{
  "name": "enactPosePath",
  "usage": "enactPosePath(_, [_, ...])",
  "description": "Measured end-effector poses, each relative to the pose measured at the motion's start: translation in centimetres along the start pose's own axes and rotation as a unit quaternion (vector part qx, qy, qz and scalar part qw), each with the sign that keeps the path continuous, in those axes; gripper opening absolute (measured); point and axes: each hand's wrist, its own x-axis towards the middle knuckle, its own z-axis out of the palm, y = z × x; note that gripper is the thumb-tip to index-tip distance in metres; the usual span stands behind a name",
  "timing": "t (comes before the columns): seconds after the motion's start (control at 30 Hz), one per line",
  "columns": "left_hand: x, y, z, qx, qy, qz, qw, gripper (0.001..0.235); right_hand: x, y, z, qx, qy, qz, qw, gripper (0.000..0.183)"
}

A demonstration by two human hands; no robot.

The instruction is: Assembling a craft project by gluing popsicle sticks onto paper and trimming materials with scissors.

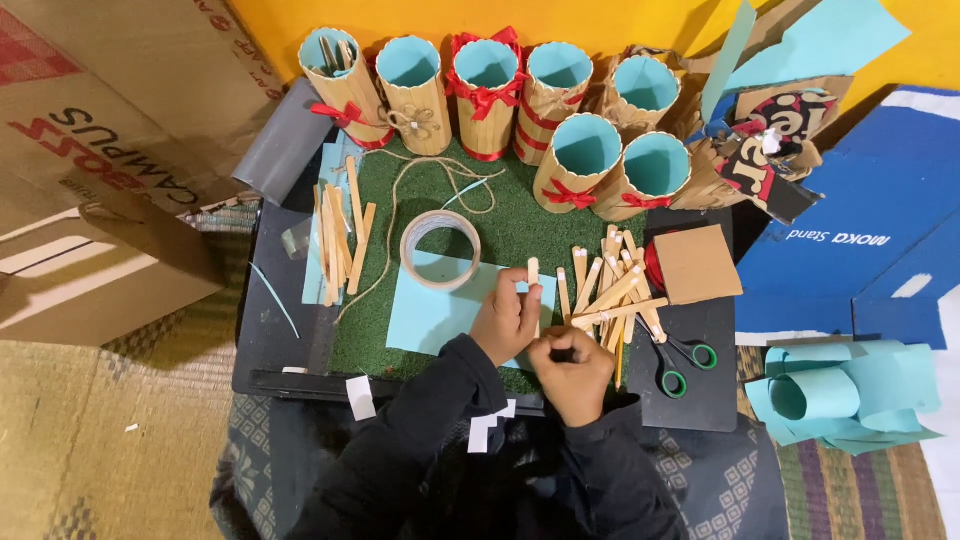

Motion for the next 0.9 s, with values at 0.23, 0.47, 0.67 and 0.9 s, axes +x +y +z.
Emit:
enactPosePath(0.23, [0.2,0.2,0.2,-0.034,0.051,-0.03,0.998,0.015,-0.1,1.4,-1.7,0.092,-0.044,0.089,0.991,0.011])
enactPosePath(0.47, [0.3,0.2,0.3,-0.013,0.064,-0.021,0.998,0.013,-0.9,1.8,-0.6,0.113,-0.081,0.148,0.979,0.019])
enactPosePath(0.67, [0.2,0.4,0.5,-0.009,0.043,-0.008,0.999,0.011,-0.5,1.6,-0.6,0.127,-0.077,0.136,0.98,0.01])
enactPosePath(0.9, [0.0,0.0,0.6,-0.013,0.034,0.002,0.999,0.01,0.0,1.2,-0.7,0.135,-0.084,0.102,0.982,0.011])
